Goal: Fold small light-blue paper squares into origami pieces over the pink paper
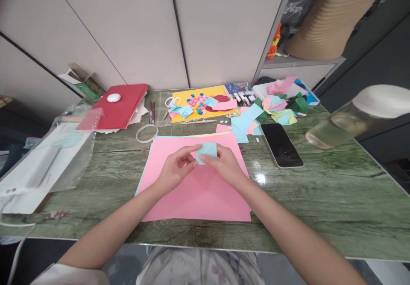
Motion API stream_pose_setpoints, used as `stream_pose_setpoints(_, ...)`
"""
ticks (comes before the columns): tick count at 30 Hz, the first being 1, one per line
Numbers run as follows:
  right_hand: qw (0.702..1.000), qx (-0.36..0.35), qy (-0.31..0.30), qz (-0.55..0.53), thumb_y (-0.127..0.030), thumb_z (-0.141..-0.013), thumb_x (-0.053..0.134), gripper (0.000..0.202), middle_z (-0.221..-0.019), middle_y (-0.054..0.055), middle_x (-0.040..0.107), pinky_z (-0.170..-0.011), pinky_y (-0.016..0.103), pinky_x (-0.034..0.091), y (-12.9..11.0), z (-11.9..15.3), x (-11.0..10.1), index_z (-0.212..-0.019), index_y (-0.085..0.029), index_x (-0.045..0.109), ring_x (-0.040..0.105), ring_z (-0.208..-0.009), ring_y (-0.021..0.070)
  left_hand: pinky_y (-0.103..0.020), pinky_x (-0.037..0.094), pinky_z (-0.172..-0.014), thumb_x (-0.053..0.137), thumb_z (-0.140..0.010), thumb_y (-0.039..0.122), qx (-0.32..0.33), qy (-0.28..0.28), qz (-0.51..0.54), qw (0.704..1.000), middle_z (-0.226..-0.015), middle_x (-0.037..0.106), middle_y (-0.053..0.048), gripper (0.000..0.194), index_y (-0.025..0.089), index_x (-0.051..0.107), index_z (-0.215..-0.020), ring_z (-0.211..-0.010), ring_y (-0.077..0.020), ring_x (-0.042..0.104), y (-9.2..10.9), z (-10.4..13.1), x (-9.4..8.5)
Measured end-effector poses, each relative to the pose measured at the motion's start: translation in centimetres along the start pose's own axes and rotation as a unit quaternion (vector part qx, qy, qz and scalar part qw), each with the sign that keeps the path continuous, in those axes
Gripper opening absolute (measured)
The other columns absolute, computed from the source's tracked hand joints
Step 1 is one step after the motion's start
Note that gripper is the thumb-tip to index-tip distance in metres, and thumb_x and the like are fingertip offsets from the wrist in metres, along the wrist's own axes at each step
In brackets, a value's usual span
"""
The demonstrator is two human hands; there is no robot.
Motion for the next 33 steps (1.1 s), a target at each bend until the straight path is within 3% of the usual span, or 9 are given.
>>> stream_pose_setpoints(12,0.999,-0.013,0.012,0.032,-0.037,-0.068,0.064,0.026,-0.079,0.003,0.065,-0.066,0.029,0.042,0.0,-0.2,0.0,-0.082,-0.014,0.064,0.057,-0.072,0.0179,-0.024,0.039,-0.061,0.062,-0.068,0.013,-0.052,0.002,0.089,0.995,-0.066,0.055,0.001,0.043,0.018,0.058,-0.110,-0.063,-0.0104,0.048,-1.3,-0.5,-0.2)
stream_pose_setpoints(15,1.000,0.000,0.019,0.006,-0.037,-0.068,0.065,0.030,-0.084,0.005,0.067,-0.069,0.031,0.044,0.1,-0.2,-0.1,-0.088,-0.015,0.065,0.059,-0.077,0.0193,-0.025,0.041,-0.064,0.062,-0.067,0.012,-0.057,-0.008,0.124,0.991,-0.083,0.061,-0.003,0.043,0.020,0.058,-0.109,-0.068,-0.0111,0.051,-1.3,-0.6,-0.1)
stream_pose_setpoints(17,0.999,0.004,0.032,-0.003,-0.036,-0.068,0.065,0.030,-0.086,0.006,0.068,-0.072,0.031,0.044,0.1,-0.2,-0.5,-0.089,-0.014,0.065,0.060,-0.080,0.0200,-0.027,0.043,-0.069,0.061,-0.066,0.009,-0.056,-0.008,0.156,0.986,-0.102,0.059,-0.005,0.050,0.023,0.055,-0.114,-0.074,-0.0121,0.055,-1.2,-0.6,-0.2)
stream_pose_setpoints(19,0.999,0.004,0.046,-0.006,-0.036,-0.068,0.065,0.029,-0.088,0.006,0.068,-0.073,0.032,0.044,0.0,-0.2,-1.0,-0.087,-0.014,0.065,0.060,-0.081,0.0203,-0.029,0.043,-0.072,0.058,-0.065,0.007,-0.062,-0.002,0.184,0.981,-0.109,0.057,-0.006,0.055,0.025,0.050,-0.117,-0.078,-0.0134,0.058,-1.4,-0.6,-0.3)
stream_pose_setpoints(26,0.999,-0.007,0.046,0.018,-0.035,-0.068,0.065,0.027,-0.086,0.005,0.068,-0.070,0.031,0.045,0.0,-0.2,-1.0,-0.087,-0.015,0.066,0.061,-0.078,0.0198,-0.030,0.044,-0.073,0.064,-0.068,0.018,-0.103,0.017,0.148,0.984,-0.081,0.061,-0.003,0.041,0.018,0.053,-0.108,-0.075,-0.0149,0.060,-2.3,-0.5,-0.4)
stream_pose_setpoints(33,0.998,-0.022,0.049,0.027,-0.034,-0.068,0.066,0.026,-0.086,0.005,0.068,-0.069,0.030,0.045,-0.4,0.0,-0.5,-0.086,-0.015,0.065,0.060,-0.080,0.0192,-0.024,0.042,-0.065,0.068,-0.065,0.018,-0.092,0.028,0.127,0.987,-0.065,0.058,0.002,0.031,0.016,0.057,-0.094,-0.064,-0.0105,0.055,-2.2,-0.5,-0.4)
Point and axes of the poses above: each hand's wrist, its own z-axis away from the middle knuckle, its own x-axis out of the palm, y = z × x, the point moved 9 cm from there along -z, towards the middle knuckle
